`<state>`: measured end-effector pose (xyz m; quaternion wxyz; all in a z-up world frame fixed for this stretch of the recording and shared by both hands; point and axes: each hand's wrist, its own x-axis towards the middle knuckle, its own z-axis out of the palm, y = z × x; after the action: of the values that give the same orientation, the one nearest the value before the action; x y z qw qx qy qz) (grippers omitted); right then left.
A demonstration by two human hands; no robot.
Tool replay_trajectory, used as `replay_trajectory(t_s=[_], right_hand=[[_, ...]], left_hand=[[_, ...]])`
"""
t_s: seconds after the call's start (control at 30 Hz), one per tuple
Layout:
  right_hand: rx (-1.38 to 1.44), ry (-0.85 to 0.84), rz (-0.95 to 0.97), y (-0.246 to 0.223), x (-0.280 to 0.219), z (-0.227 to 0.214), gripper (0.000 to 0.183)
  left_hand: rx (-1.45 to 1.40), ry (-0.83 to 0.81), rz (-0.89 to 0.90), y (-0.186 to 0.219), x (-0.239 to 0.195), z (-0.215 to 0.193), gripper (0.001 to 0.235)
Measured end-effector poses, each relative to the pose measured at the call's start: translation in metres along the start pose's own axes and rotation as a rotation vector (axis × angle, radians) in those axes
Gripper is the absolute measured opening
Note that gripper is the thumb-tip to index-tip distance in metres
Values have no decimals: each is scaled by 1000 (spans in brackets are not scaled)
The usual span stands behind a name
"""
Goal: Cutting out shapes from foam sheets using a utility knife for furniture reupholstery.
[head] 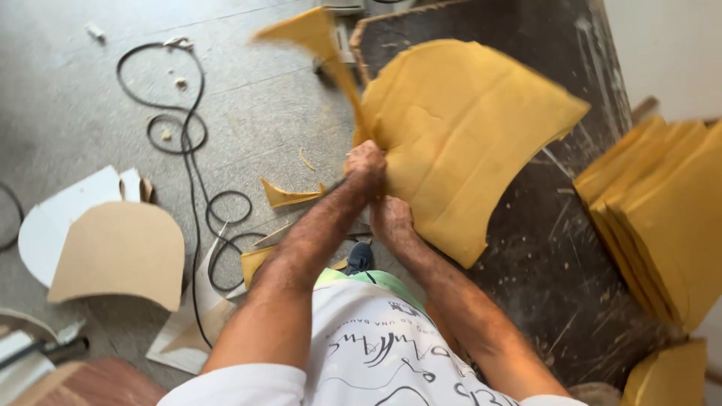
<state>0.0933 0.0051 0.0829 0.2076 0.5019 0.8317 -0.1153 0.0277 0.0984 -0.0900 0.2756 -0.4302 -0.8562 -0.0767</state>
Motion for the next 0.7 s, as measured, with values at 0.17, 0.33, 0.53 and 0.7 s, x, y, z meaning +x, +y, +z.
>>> replay_trajectory(t_s=[0.17,0.33,0.53,0.7], right_hand=[[-282,686,-361,64,-101,17,56],[-74,-41,-15,160,-203,27,44],[683,209,-5,150,-226,-2,58],[741,289,171,152,-264,16,56]], left_hand=[[-428,-968,334,-106,66,-91,35],[-492,-1182,557,-160,114,-151,74],[-1090,-1411,-163,-192,119,-187,115],[-1747,-1145,-391,-119,108,-115,150]])
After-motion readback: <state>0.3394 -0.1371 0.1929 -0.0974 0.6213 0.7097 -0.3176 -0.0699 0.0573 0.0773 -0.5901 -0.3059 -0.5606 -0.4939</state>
